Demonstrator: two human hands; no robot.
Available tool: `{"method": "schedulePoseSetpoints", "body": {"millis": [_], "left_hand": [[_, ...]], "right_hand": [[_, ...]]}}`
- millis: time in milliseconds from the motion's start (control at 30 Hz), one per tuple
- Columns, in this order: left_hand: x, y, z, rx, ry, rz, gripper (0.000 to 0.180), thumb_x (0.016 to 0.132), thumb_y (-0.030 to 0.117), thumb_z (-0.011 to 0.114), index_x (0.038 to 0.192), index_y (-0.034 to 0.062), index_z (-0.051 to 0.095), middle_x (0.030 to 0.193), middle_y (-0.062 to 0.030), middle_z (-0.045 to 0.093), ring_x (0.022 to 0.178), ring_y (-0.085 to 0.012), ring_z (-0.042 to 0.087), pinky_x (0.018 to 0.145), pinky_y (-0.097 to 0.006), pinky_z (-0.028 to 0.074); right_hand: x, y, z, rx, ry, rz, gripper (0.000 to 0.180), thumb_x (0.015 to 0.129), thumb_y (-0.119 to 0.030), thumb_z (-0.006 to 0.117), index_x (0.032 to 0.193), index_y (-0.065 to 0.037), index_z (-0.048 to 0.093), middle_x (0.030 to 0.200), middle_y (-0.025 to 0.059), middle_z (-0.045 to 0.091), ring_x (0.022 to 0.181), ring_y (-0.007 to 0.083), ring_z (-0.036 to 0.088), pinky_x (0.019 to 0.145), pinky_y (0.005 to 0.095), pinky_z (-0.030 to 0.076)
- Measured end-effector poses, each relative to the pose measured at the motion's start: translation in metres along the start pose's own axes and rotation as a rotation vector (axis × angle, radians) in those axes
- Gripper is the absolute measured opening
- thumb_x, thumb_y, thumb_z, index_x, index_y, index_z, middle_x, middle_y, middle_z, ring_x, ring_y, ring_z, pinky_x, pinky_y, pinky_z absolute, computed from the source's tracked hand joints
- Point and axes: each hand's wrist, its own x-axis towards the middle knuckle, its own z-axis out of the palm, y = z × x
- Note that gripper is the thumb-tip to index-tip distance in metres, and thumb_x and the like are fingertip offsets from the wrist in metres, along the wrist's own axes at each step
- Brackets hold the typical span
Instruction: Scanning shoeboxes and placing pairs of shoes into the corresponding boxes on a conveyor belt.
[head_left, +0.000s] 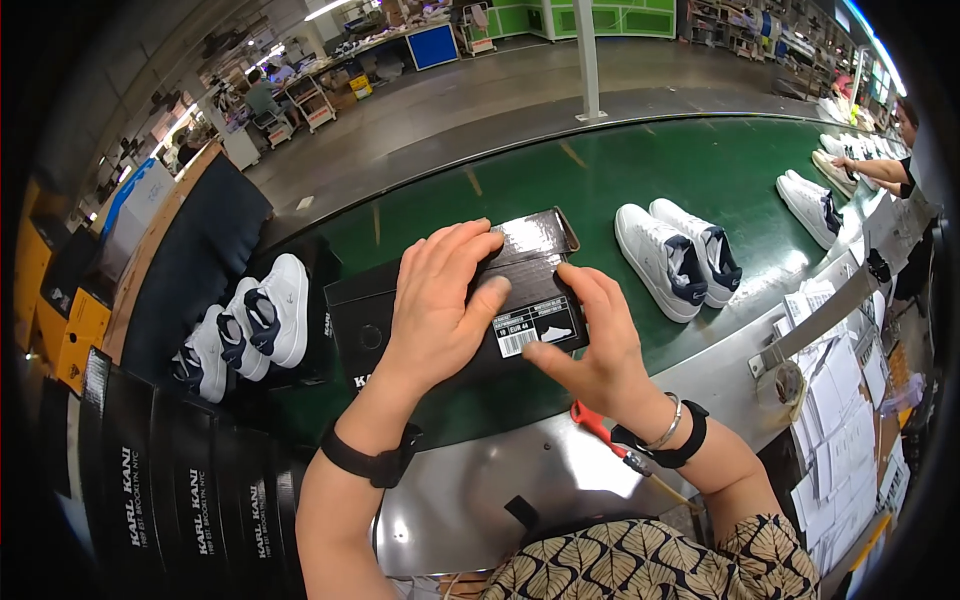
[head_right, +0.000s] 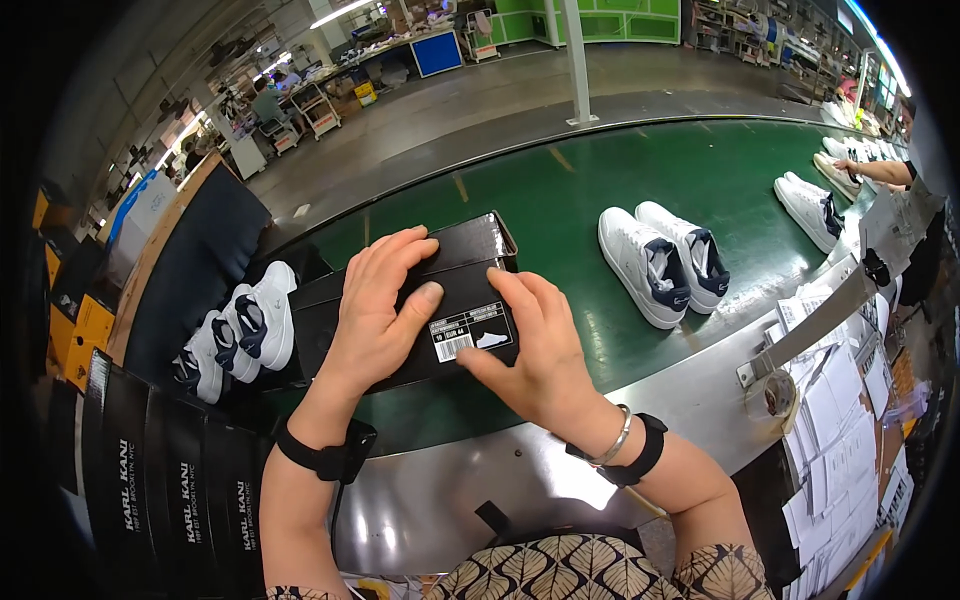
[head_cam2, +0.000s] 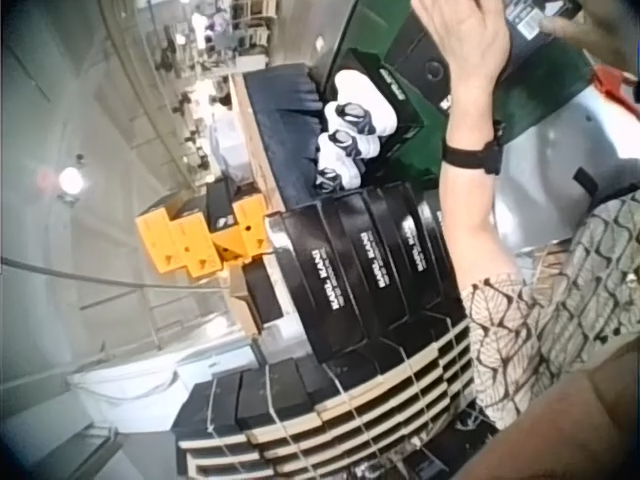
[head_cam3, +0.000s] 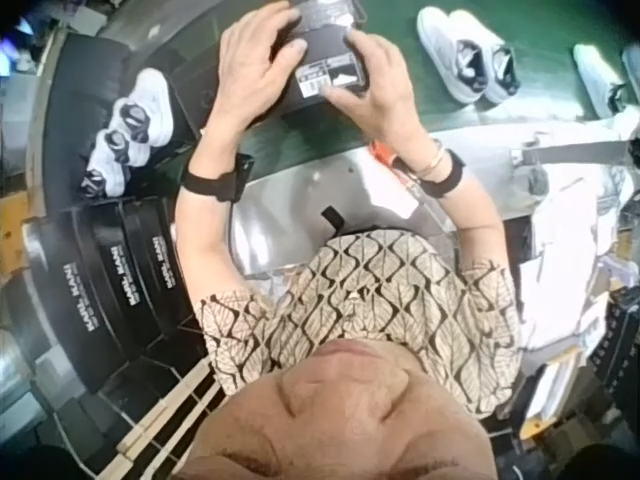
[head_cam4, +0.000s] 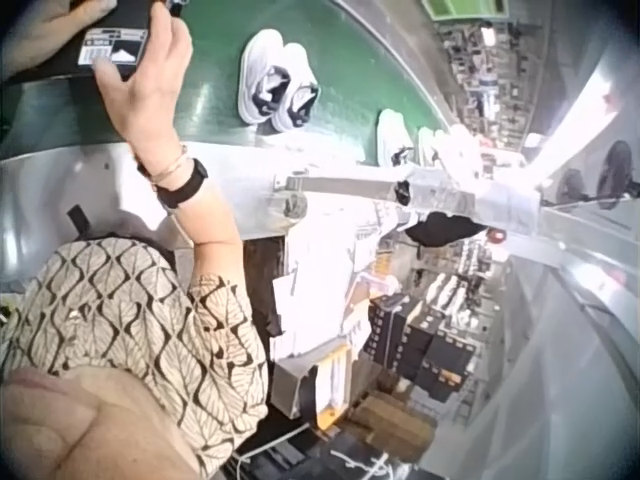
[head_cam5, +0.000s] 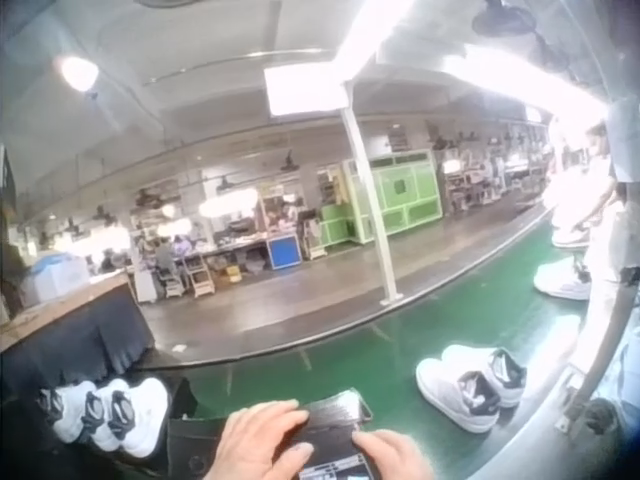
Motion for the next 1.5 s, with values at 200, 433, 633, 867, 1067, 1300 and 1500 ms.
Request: {"method": "schedulePoseSetpoints", "body": {"millis": [200, 433, 633, 867, 1067, 1300, 1500], "left_hand": [[0.000, 0.009, -0.004, 0.114, -0.080, 0.005, 0.081, 0.060, 0.053, 0.075, 0.121, 0.0052, 0.051, 0.131, -0.0151, 0.044, 0.123, -0.0338, 0.038, 0.104, -0.045, 0.025], [-0.002, 0.009, -0.006, 0.217, -0.101, -0.020, 0.090, 0.055, 0.056, 0.075, 0.124, 0.0048, 0.047, 0.134, -0.0159, 0.041, 0.123, -0.0349, 0.036, 0.104, -0.046, 0.024], [0.001, 0.008, -0.012, 0.177, -0.048, -0.047, 0.067, 0.058, 0.030, 0.077, 0.117, 0.0072, 0.054, 0.126, -0.0126, 0.050, 0.118, -0.0317, 0.043, 0.100, -0.041, 0.032], [0.003, -0.011, -0.017, 0.146, 0.116, -0.138, 0.047, 0.070, 0.024, 0.074, 0.109, 0.0032, 0.059, 0.103, -0.0130, 0.062, 0.094, -0.0298, 0.056, 0.085, -0.036, 0.041], [0.012, -0.027, -0.025, 0.288, 0.280, -0.178, 0.037, 0.074, 0.020, 0.072, 0.103, 0.0010, 0.060, 0.098, -0.0131, 0.062, 0.091, -0.0287, 0.055, 0.080, -0.036, 0.042], [-0.018, -0.011, 0.045, 0.350, 0.313, 0.055, 0.039, 0.071, 0.019, 0.073, 0.102, 0.0025, 0.055, 0.098, -0.0129, 0.057, 0.090, -0.0307, 0.051, 0.079, -0.040, 0.041], [-0.086, 0.024, 0.150, 0.192, -0.120, -0.005, 0.040, 0.065, 0.025, 0.074, 0.096, 0.0097, 0.054, 0.102, -0.0078, 0.049, 0.102, -0.0278, 0.046, 0.083, -0.041, 0.037]], "right_hand": [[-0.011, 0.016, -0.012, 0.722, -0.081, 0.430, 0.050, 0.084, -0.004, 0.056, 0.131, -0.001, 0.039, 0.122, 0.0150, 0.052, 0.108, 0.0183, 0.053, 0.086, 0.0279, 0.045], [-0.031, 0.033, -0.005, 0.643, -0.086, 0.500, 0.036, 0.085, -0.002, 0.054, 0.121, 0.001, 0.049, 0.112, 0.0114, 0.057, 0.089, 0.0128, 0.059, 0.077, 0.0241, 0.046], [-0.083, 0.066, -0.010, 0.133, -0.251, 0.353, 0.035, 0.077, -0.010, 0.065, 0.110, -0.002, 0.054, 0.096, 0.0114, 0.056, 0.083, 0.0210, 0.058, 0.072, 0.0301, 0.048], [-0.199, 0.089, -0.017, -0.314, -0.665, 0.311, 0.074, 0.064, -0.034, 0.077, 0.127, -0.014, 0.042, 0.118, 0.0155, 0.046, 0.111, 0.0338, 0.046, 0.093, 0.0456, 0.038], [-0.189, 0.101, -0.028, -0.190, -0.524, 0.318, 0.065, 0.069, -0.016, 0.067, 0.128, -0.011, 0.041, 0.112, 0.0181, 0.052, 0.103, 0.0361, 0.051, 0.089, 0.0428, 0.041], [-0.111, 0.141, -0.079, -0.090, -0.054, 0.589, 0.060, 0.076, -0.011, 0.056, 0.133, -0.005, 0.037, 0.107, 0.0255, 0.057, 0.093, 0.0403, 0.058, 0.082, 0.0440, 0.046], [-0.096, 0.148, -0.090, -0.091, -0.215, 0.681, 0.055, 0.083, -0.021, 0.060, 0.132, -0.007, 0.038, 0.096, 0.0258, 0.061, 0.087, 0.0409, 0.061, 0.076, 0.0423, 0.047]]}}
